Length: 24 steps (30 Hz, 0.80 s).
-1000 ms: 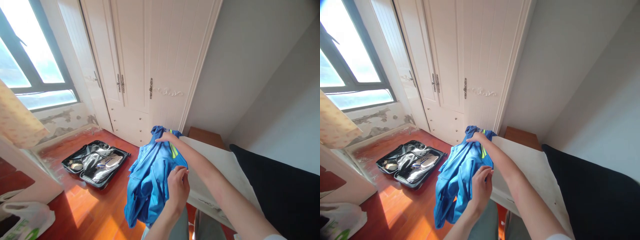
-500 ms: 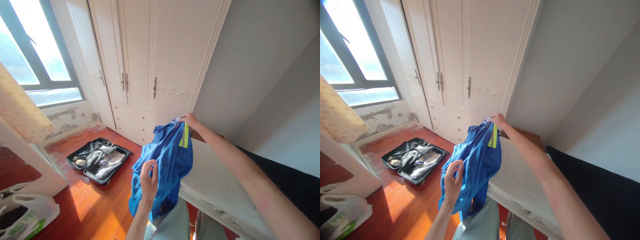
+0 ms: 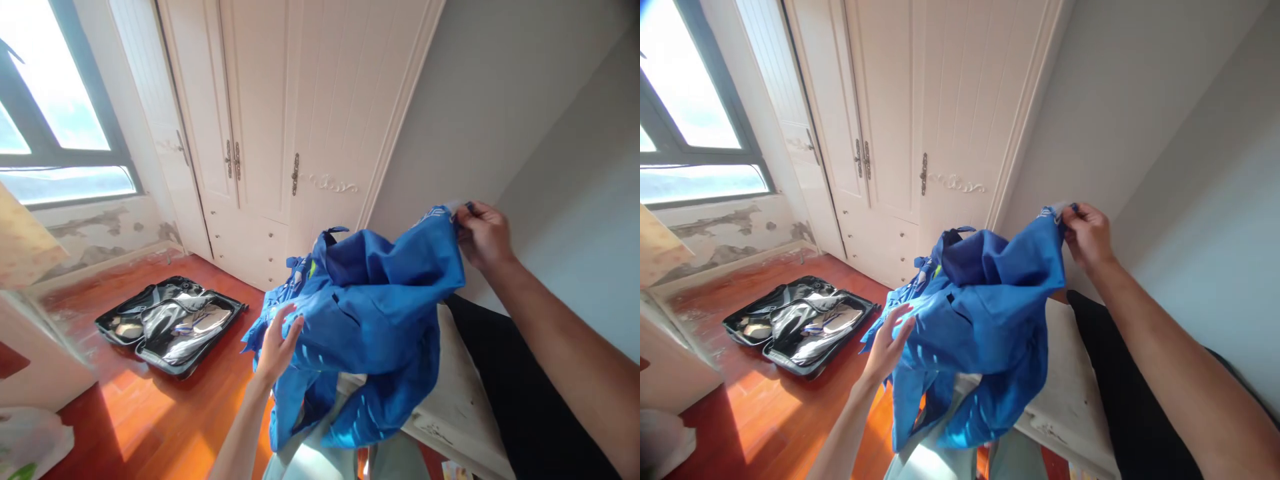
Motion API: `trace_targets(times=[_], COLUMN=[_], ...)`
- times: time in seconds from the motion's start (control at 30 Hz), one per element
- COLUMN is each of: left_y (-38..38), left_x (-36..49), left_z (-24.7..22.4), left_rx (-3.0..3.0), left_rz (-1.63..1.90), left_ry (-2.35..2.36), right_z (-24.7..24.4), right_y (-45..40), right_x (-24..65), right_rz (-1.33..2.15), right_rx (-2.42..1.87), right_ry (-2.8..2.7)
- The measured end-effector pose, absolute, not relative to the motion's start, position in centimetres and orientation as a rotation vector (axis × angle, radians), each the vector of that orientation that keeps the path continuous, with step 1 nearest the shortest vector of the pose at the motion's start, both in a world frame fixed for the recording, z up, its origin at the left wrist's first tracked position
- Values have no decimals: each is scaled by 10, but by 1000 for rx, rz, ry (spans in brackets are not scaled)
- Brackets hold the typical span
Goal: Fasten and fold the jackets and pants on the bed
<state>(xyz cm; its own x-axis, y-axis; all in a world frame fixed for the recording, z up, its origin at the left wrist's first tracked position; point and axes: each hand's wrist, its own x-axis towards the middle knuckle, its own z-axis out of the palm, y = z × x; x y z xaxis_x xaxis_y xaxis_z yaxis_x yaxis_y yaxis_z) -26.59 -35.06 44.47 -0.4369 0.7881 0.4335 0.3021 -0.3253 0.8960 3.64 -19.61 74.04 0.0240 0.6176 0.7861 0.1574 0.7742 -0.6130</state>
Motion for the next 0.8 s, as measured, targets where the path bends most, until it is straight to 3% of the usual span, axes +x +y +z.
trace_targets(times=[0.17,0.47,0.8], left_y=[-361,-378,-320], left_x=[-219,-162,-117], left_z=[463,478,427], left_rx=[1509,1610,2223], left_rz=[1782,1685,774], left_ry=[1319,1262,1699], right_z=[760,694,661], right_y=[-240,-266,-239], right_x=[68,100,139], right_rz=[570,733,616], right_rx=[-278,-740,-1235], right_ry=[-1335,-1479,-1243])
